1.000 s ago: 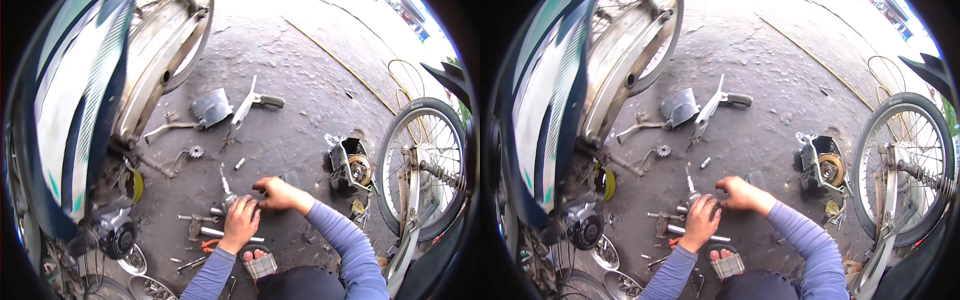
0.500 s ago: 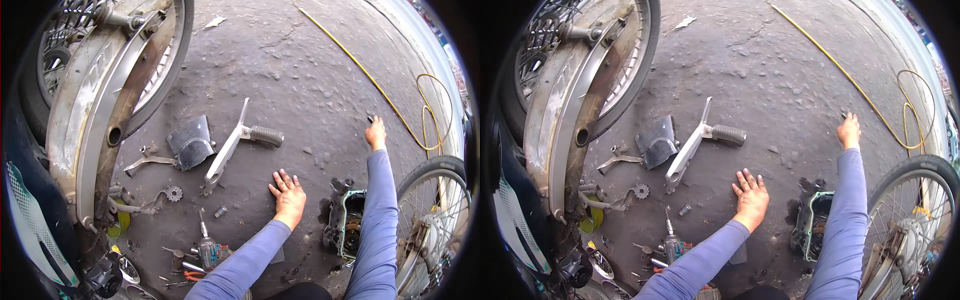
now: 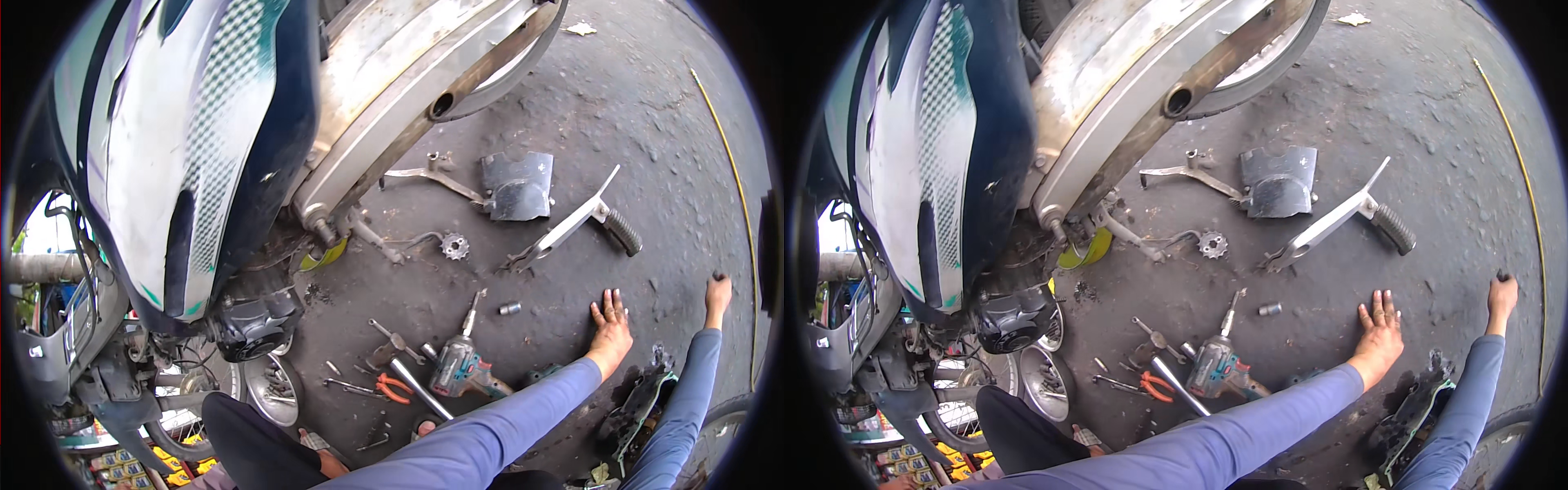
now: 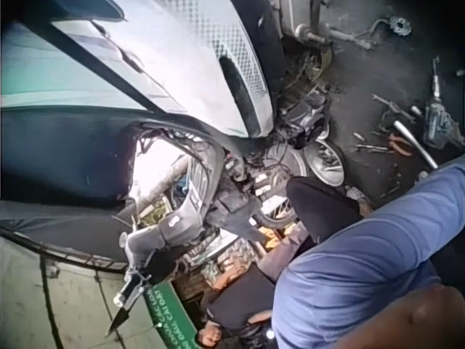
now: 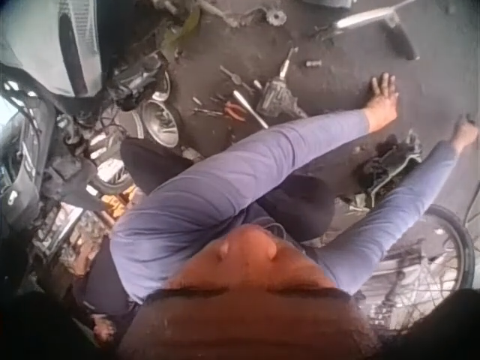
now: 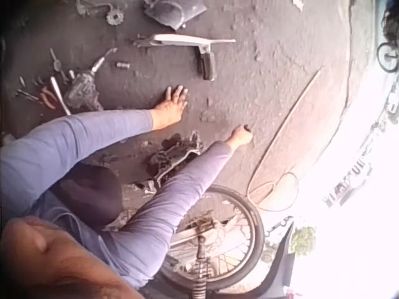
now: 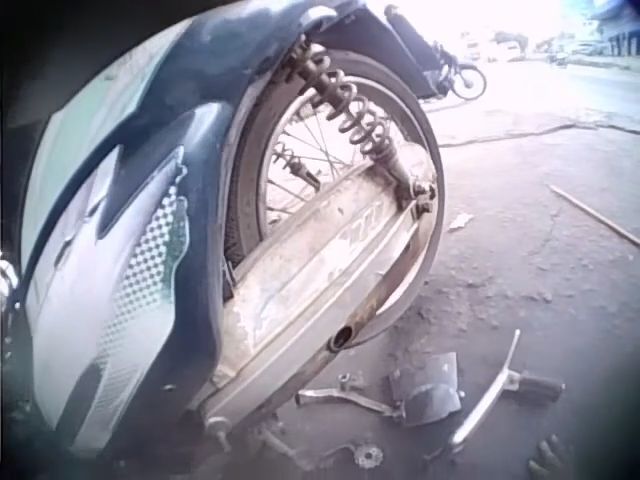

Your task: Repairing and reassembling motorcycle engine and frame components using an impact wrench and hand tools.

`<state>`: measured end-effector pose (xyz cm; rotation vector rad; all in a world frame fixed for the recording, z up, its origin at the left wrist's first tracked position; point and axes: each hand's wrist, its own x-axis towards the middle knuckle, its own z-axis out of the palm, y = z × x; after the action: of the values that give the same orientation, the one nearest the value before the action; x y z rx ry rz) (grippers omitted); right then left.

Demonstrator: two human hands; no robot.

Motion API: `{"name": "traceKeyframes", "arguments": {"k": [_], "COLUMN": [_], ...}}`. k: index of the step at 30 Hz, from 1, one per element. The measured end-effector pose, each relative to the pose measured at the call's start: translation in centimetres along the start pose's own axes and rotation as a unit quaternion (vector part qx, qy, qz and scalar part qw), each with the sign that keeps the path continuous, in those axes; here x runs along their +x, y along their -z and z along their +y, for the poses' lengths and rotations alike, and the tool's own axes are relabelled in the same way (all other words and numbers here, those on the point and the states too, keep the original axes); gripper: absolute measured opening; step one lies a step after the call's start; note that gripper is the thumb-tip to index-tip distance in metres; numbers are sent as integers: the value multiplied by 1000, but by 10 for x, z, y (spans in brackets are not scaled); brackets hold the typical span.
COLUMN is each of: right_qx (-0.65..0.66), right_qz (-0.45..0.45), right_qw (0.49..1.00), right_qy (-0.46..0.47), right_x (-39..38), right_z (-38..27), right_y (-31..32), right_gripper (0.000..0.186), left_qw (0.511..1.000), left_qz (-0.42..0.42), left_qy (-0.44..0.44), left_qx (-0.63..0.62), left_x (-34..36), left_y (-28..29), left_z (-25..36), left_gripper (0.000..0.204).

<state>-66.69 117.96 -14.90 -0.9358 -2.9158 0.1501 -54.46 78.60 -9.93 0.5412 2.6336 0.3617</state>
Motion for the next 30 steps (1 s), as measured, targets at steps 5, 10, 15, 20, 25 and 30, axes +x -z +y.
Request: {"name": "traceKeyframes", "arguments": {"k": [5,10,15,20,25,30], "right_qx": [456,556,443,394,376,276], "right_qz": [-106,-157,-243,-343,-285,-262], "right_qw": [881,790,796,770,820,857], "right_qy": [74,204,334,367,323,348], "right_x": [-189,-389,-481,-527,-523,-524], "right_z": [-227,-312,-331,-344,-320,-310], "right_y": [64,137,138,146,126,119], "right_gripper": [24,20,35,35,20,57], "left_qw": [962,462,443,387,401,481], "left_qz": [-164,-103,-53,-22,-29,-22], "left_qy": [-116,-36,53,88,59,154], "left_qx": [-184,-880,-893,-918,-914,-863], "left_x": [-16,-140,-247,-307,-351,-378], "left_y": [46,94,61,25,23,34], "left_z": [-81,-179,-223,-251,-280,-308], "left_gripper": [54,34,32,21,19,17]}}
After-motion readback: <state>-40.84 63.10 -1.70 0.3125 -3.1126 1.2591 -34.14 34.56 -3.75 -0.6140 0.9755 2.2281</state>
